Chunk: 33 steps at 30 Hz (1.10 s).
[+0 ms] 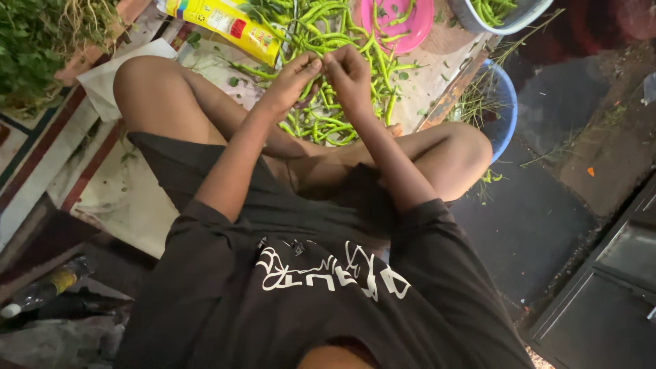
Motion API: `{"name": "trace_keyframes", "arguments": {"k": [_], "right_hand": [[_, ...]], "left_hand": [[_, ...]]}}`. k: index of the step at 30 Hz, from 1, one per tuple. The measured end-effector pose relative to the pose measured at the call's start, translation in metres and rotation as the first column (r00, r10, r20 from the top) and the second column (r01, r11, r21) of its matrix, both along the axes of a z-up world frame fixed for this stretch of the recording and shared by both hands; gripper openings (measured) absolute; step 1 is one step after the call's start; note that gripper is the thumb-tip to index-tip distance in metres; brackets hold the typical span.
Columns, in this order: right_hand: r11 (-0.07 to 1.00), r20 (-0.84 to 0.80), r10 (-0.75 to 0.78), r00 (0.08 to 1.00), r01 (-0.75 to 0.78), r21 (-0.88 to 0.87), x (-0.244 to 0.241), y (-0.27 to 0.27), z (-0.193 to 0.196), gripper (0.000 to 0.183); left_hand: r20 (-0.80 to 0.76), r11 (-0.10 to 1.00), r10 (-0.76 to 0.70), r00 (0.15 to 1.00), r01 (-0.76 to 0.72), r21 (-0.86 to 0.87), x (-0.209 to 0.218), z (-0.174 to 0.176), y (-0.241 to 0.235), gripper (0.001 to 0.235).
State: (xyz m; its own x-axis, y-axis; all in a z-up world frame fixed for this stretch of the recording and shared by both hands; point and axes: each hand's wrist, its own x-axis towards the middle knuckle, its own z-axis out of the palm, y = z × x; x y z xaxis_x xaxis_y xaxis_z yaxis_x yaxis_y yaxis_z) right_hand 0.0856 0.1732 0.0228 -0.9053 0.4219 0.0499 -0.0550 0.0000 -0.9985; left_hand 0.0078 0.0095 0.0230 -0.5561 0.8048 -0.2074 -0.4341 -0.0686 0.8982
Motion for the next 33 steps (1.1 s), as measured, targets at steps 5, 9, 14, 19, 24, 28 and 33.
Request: {"name": "trace_keyframes", "arguments": {"k": [5,9,14,19,24,28,33], "right_hand": [[0.938,0.038,-0.125,0.991,0.106,0.329,-0.013,0.043,-0.001,0.009],[0.425,0.037,-0.224,0.974,0.063,0.903,-0.036,0.076,-0.027,0.032],[0.306,0.299,-0.319,0.899,-0.201,0.931,-0.061,0.099,-0.069,0.02],[0.094,0.397,-0.453,0.798,-0.4,0.912,-0.071,0.115,-0.103,0.024],[0.176,0.266,-0.383,0.884,-0.213,0.961,-0.049,0.119,-0.111,0.018],[0.348,0.08,-0.335,0.939,0.045,0.936,-0.036,0.113,-0.084,0.016],[0.48,-0.151,-0.228,0.962,0.246,0.842,-0.028,0.085,-0.037,0.016]], "left_hand": [[0.071,0.997,0.032,0.997,-0.026,-0.079,-0.007,-0.005,-0.002,0.025],[0.069,0.996,0.036,0.997,-0.041,0.075,-0.017,-0.022,0.005,0.031],[0.141,0.998,0.015,0.99,-0.024,0.062,-0.022,-0.022,0.005,0.036],[0.026,0.997,0.046,0.999,-0.047,0.064,-0.029,-0.016,0.002,0.036],[-0.004,0.992,0.074,0.997,-0.073,0.105,-0.022,-0.019,0.003,0.021],[0.013,0.989,0.127,0.992,-0.128,0.069,-0.015,-0.021,0.0,0.018],[-0.421,0.957,0.271,0.866,-0.287,0.027,-0.013,-0.03,-0.002,0.024]]}}
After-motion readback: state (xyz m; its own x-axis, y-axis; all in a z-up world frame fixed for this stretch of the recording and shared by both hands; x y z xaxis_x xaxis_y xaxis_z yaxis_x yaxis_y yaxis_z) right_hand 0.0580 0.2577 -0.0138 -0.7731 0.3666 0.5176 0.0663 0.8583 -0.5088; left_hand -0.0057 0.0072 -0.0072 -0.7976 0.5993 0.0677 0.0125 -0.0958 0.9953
